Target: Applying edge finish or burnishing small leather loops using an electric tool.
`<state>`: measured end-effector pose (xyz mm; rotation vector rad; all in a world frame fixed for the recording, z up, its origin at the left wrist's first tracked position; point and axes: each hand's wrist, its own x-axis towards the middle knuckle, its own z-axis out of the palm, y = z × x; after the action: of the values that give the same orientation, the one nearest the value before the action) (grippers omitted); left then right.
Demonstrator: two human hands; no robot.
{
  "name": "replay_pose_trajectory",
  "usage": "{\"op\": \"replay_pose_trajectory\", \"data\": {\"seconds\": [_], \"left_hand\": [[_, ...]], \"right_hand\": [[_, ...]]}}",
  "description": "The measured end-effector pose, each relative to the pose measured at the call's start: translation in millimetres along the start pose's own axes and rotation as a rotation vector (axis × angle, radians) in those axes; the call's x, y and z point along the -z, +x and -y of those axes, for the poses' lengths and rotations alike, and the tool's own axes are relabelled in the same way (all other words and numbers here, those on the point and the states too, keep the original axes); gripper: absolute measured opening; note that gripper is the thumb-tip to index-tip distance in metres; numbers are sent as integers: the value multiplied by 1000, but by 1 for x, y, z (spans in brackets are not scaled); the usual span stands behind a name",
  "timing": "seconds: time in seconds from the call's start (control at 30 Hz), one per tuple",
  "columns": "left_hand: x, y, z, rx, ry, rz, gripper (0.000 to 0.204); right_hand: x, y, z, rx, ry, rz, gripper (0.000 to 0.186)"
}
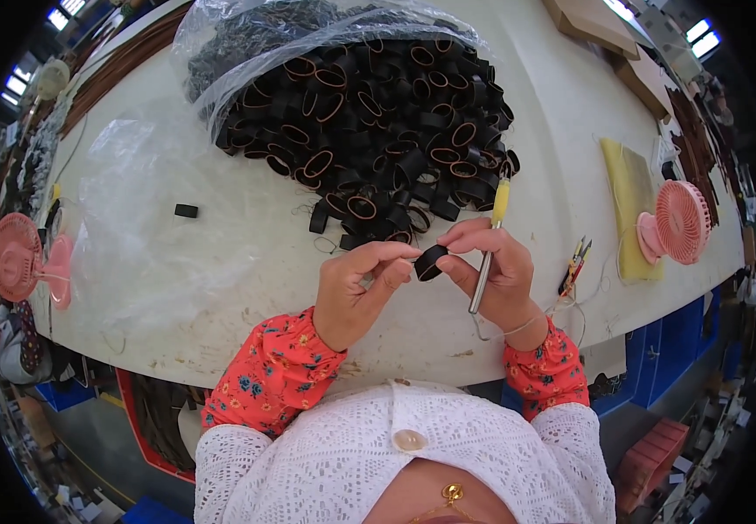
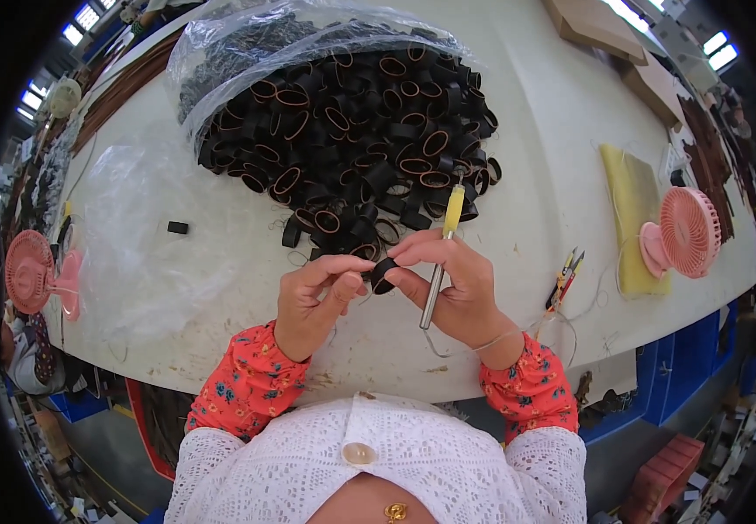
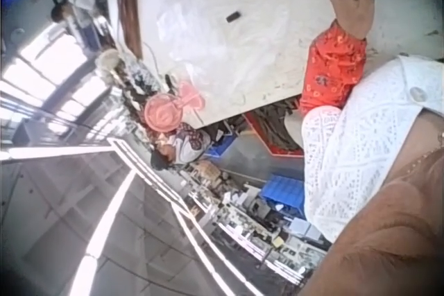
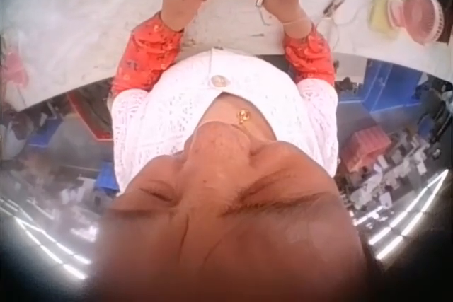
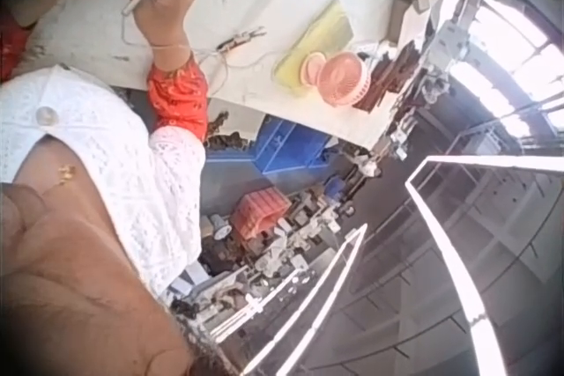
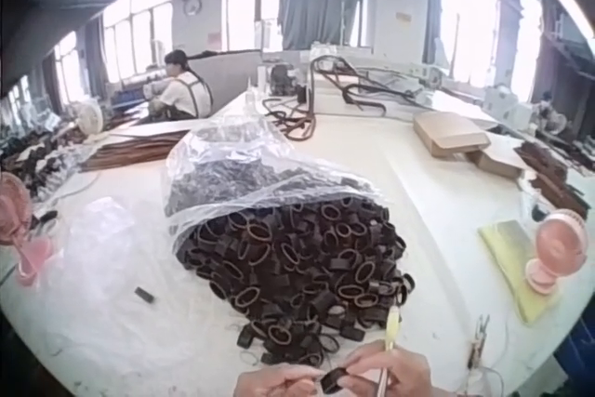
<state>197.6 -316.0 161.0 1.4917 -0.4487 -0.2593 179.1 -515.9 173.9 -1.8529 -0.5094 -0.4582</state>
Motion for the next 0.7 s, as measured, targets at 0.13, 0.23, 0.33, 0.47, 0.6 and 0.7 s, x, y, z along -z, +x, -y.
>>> {"op": "replay_pose_trajectory", "data": {"seconds": [0.13, 0.23, 0.33, 0.47, 0.6, 0.7], "left_hand": [[-1, 0, -7, -17, 137, -35, 16], [-1, -1, -8, 30, 146, -28, 15], [-1, -1, -7, 126, 26, -2, 15], [-1, 0, -4, 183, -115, 39, 19], [-2, -1, 0, 209, -184, 40, 17], [-2, 0, 6, 172, -81, 52, 14]], "right_hand": [[0, 0, 1, -4, -12, 12, 26], [-3, -1, 1, -31, -20, -9, 26], [-4, -1, 1, -73, -14, -32, 25], [-3, -2, 2, -117, -3, -34, 24], [-3, -2, 2, -111, -19, -33, 24], [-4, -2, 2, -103, -15, -48, 25]]}}
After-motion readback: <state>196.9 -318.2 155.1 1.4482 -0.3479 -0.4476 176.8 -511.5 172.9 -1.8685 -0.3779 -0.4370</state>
